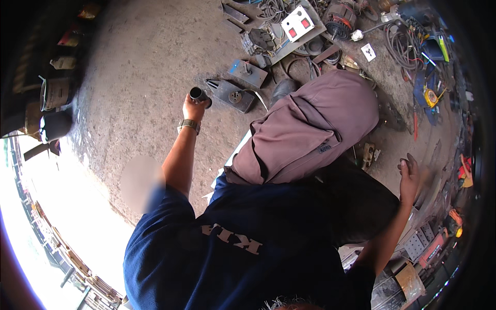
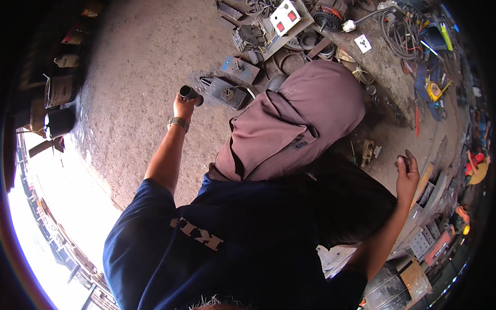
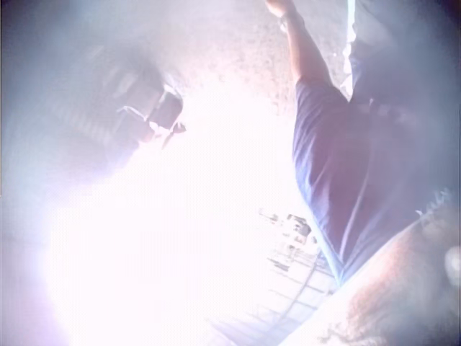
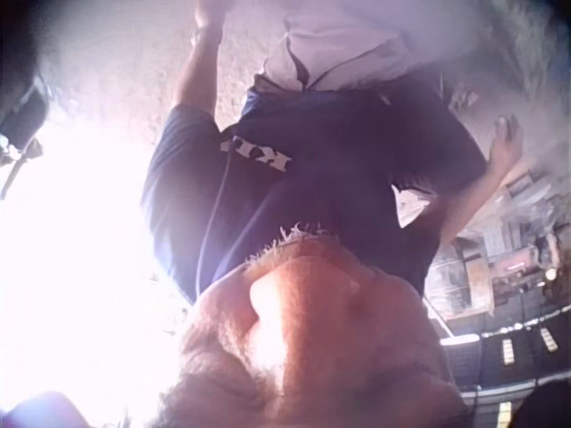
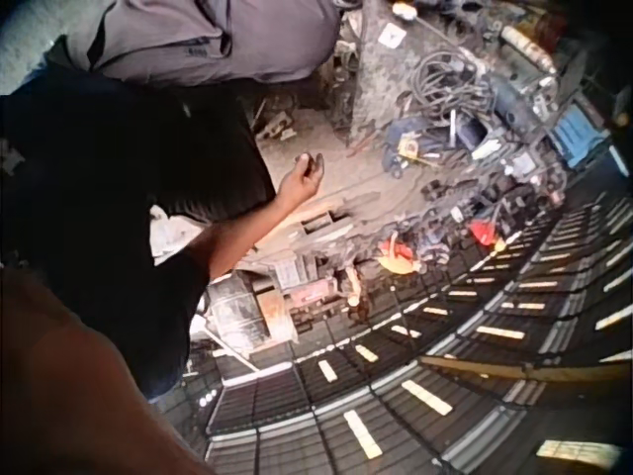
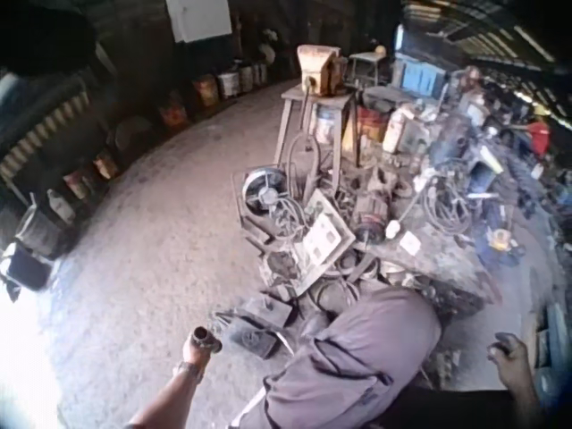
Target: The person sits on the floor in a workshop and handles various tools and objects. They pick up and inspect a triangular metal piece, a cylindrical metal tube, and a red-handled tool, placing them back on the workbench. The person also picks up a small metal piece from the floor and briefly looks around the workshop.
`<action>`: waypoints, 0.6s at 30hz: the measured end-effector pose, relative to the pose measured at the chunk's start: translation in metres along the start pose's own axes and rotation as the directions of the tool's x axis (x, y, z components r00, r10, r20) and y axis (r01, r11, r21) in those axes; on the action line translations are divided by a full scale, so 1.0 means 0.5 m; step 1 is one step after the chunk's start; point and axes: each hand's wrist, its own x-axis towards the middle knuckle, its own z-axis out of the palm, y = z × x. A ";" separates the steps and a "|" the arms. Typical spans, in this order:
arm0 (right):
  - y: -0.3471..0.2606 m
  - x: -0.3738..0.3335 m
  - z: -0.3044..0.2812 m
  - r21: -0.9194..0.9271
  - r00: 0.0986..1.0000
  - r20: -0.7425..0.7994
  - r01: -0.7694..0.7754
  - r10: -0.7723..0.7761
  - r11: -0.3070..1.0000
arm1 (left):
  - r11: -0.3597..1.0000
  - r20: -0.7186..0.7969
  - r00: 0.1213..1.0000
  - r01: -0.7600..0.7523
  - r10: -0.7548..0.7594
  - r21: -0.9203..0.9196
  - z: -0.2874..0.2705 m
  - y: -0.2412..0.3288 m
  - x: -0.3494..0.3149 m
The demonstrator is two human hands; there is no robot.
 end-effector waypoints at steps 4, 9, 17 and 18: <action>-0.002 -0.015 0.016 -0.048 1.000 0.008 0.028 -0.028 0.998 | 0.971 -0.089 0.995 0.054 -0.035 0.231 0.024 -0.097 -0.014; -0.026 -0.009 0.026 -0.154 0.997 0.012 0.071 -0.070 0.986 | 0.861 -0.167 0.986 0.083 0.002 0.501 -0.004 -0.271 -0.001; -0.064 -0.044 0.048 -0.242 0.970 -0.078 0.204 -0.229 0.949 | 0.940 -0.040 0.999 0.036 -0.024 0.339 0.005 -0.234 -0.050; -0.059 -0.039 0.049 -0.223 0.980 -0.083 0.157 -0.179 0.962 | 0.932 0.088 0.994 0.026 -0.062 0.363 -0.026 -0.262 -0.045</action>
